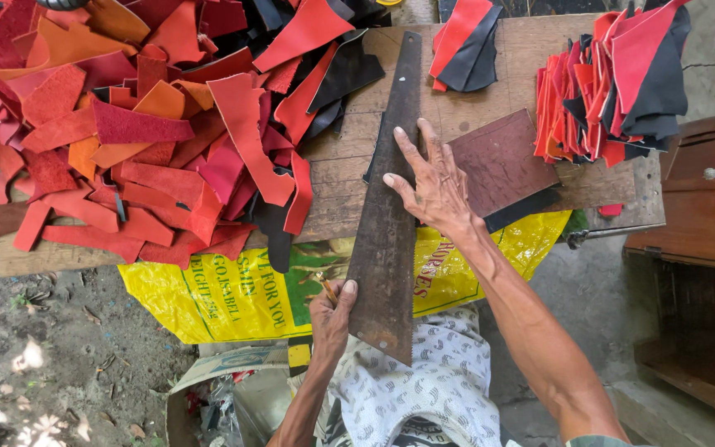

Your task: The person uses a metal ruler and pencil to mark straight lines on small red and black leather pieces. They repeatedly pick up pieces, align the ruler, draw a line, and set the marked pieces aside on the table.

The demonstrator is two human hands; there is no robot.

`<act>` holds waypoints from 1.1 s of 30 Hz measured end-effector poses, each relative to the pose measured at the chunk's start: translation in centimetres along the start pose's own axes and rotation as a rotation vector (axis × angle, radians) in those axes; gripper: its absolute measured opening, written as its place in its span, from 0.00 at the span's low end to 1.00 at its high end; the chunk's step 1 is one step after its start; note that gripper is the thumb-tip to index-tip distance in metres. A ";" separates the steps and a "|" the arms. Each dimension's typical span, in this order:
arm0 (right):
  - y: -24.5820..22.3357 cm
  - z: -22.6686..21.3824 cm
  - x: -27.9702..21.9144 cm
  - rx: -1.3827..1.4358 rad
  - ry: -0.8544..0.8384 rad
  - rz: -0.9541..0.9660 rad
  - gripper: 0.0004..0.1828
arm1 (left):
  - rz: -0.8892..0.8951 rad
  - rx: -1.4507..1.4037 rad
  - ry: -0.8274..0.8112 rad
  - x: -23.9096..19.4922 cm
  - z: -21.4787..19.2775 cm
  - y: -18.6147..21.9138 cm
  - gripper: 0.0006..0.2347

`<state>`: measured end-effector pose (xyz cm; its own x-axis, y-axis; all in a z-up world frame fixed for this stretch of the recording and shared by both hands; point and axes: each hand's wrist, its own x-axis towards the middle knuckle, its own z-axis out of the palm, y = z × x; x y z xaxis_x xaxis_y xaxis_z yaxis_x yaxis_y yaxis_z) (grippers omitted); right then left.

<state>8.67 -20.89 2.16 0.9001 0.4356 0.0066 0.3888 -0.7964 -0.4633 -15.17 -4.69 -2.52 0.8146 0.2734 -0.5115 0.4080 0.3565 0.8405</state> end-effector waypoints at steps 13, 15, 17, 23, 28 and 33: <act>-0.2 0.1 0.2 -0.050 0.025 -0.012 0.40 | -0.027 0.095 -0.011 0.4 -0.4 -0.1 0.11; -0.2 0.2 0.3 -0.060 0.019 -0.007 0.40 | -0.023 0.094 -0.017 0.4 -0.4 -0.1 0.11; -0.1 0.2 0.3 -0.072 0.017 -0.011 0.40 | -0.010 0.095 -0.028 0.4 -0.5 -0.2 0.11; -0.2 0.2 0.4 -0.052 -0.013 0.007 0.41 | -0.010 0.140 -0.050 0.7 -0.6 -0.1 0.11; -0.5 -0.4 0.6 -0.021 -0.059 0.019 0.43 | 0.018 0.437 -0.073 0.7 -1.2 3.7 0.11; -1.1 -1.5 1.2 0.005 -0.174 0.101 0.55 | 0.484 0.568 0.039 0.4 -3.0 11.4 0.11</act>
<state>9.63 -20.13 4.05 0.8867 0.4199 -0.1934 0.2968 -0.8377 -0.4584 -11.42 2.13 6.33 0.9463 0.3179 -0.0583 0.1665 -0.3248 0.9310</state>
